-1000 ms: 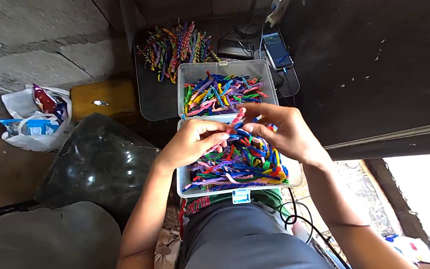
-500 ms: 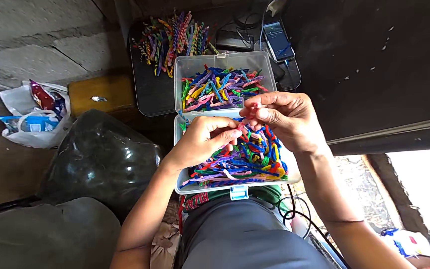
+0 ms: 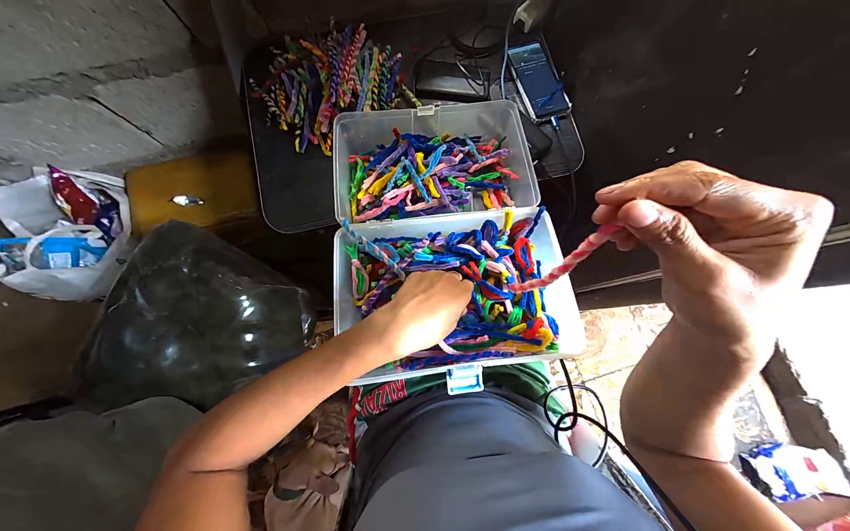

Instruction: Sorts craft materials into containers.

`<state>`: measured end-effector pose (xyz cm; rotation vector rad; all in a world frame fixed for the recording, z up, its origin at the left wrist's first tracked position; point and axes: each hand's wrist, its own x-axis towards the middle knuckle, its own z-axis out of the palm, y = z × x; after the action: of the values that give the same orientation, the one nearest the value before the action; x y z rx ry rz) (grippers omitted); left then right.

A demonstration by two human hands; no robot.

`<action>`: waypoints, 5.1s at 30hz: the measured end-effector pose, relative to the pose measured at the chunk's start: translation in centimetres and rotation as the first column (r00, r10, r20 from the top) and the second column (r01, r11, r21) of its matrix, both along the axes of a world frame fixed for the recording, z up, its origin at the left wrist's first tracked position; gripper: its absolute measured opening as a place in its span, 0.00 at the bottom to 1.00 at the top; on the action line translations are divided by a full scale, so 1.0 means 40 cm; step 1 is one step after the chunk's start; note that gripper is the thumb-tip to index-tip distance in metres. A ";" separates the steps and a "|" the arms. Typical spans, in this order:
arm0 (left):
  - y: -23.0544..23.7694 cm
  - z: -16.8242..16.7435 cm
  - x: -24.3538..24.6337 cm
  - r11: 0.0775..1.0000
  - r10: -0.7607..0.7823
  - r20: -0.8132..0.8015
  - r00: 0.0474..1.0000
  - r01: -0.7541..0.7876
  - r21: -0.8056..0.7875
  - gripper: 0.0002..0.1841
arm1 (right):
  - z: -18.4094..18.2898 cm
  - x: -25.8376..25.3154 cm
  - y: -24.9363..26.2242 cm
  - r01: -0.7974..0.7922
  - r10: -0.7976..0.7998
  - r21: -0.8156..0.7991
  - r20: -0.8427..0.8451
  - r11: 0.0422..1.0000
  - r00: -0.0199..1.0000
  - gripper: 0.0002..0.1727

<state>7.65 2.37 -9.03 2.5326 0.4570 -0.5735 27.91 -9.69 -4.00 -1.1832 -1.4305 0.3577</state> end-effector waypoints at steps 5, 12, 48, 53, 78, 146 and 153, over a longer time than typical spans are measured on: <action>0.060 0.040 -0.038 0.993 0.073 0.199 0.977 -0.089 0.075 0.08 | -0.016 0.016 -0.028 0.102 -0.098 -0.055 0.067 0.993 0.993 0.09; 0.128 0.074 -0.121 0.994 0.111 0.264 0.958 -0.110 -0.021 0.13 | -0.035 0.007 -0.016 0.124 -0.117 -0.090 0.075 0.988 0.990 0.10; 0.003 0.002 -0.079 0.995 0.100 0.347 0.933 -0.104 -0.009 0.17 | 0.042 -0.009 0.229 0.236 -0.265 0.208 0.121 0.949 0.957 0.09; -0.021 0.029 -0.041 0.994 0.037 0.082 0.996 -0.029 -0.105 0.20 | 0.032 -0.028 0.532 0.276 -0.263 -0.002 0.302 0.961 0.916 0.12; 0.069 0.014 -0.100 0.938 0.239 0.423 0.874 -0.320 0.131 0.09 | -0.097 0.008 0.111 -0.352 0.614 -0.601 0.307 0.718 0.728 0.11; 0.068 0.051 -0.229 0.997 -0.014 0.479 0.878 0.047 -0.057 0.33 | -0.030 0.010 0.070 -0.179 0.638 -0.675 0.530 0.716 0.559 0.08; 0.050 0.049 -0.125 0.999 -0.011 0.411 0.912 -0.004 0.035 0.32 | -0.034 0.030 0.002 0.148 0.442 -0.612 0.698 0.777 0.563 0.16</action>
<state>2.65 4.39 -7.08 2.5917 0.3069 -0.0218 29.13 -9.61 -5.35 -1.9245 -2.3813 0.4428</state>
